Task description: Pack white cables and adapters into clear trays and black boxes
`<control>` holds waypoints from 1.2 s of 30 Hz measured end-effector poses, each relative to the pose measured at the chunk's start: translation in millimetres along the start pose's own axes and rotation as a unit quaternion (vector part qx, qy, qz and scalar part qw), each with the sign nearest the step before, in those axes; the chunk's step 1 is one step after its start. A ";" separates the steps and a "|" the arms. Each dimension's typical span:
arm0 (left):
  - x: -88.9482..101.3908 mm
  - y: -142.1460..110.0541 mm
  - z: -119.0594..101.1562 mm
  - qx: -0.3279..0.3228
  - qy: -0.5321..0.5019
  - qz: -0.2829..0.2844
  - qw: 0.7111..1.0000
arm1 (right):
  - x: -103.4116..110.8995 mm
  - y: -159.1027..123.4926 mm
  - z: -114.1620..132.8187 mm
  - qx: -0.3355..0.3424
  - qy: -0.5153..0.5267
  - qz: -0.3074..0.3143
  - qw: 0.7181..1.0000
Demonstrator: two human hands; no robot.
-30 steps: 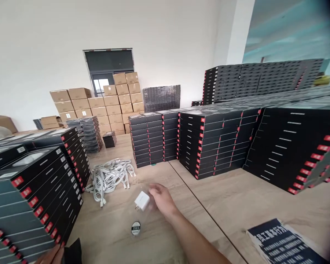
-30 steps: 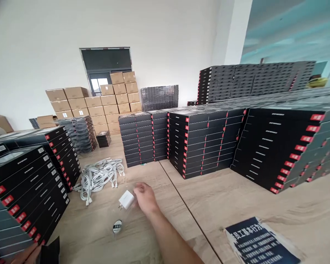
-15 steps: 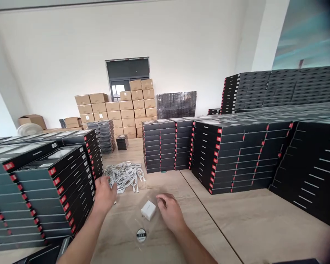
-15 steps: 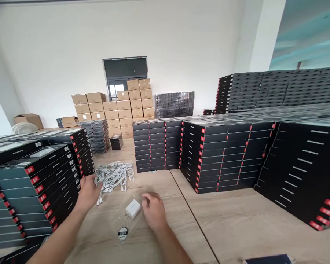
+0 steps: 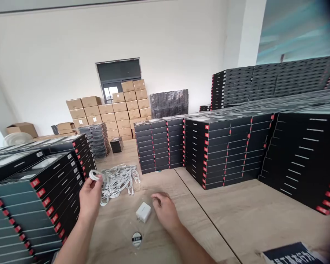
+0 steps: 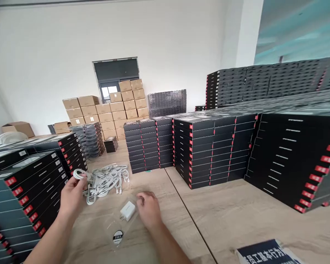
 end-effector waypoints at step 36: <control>-53.4 -105.6 -8.1 0.237 -0.379 0.364 0.817 | -41.4 45.0 111.6 -0.020 0.382 0.174 0.908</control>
Point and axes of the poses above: each hand's wrist, its own y-axis towards the middle knuckle, its own x-axis out of the back of the hand, z = x × y, the point moved 7 cm from there along y, towards the middle knuckle, and after that the axes turned 1 degree about -z, right-handed, at the moved point
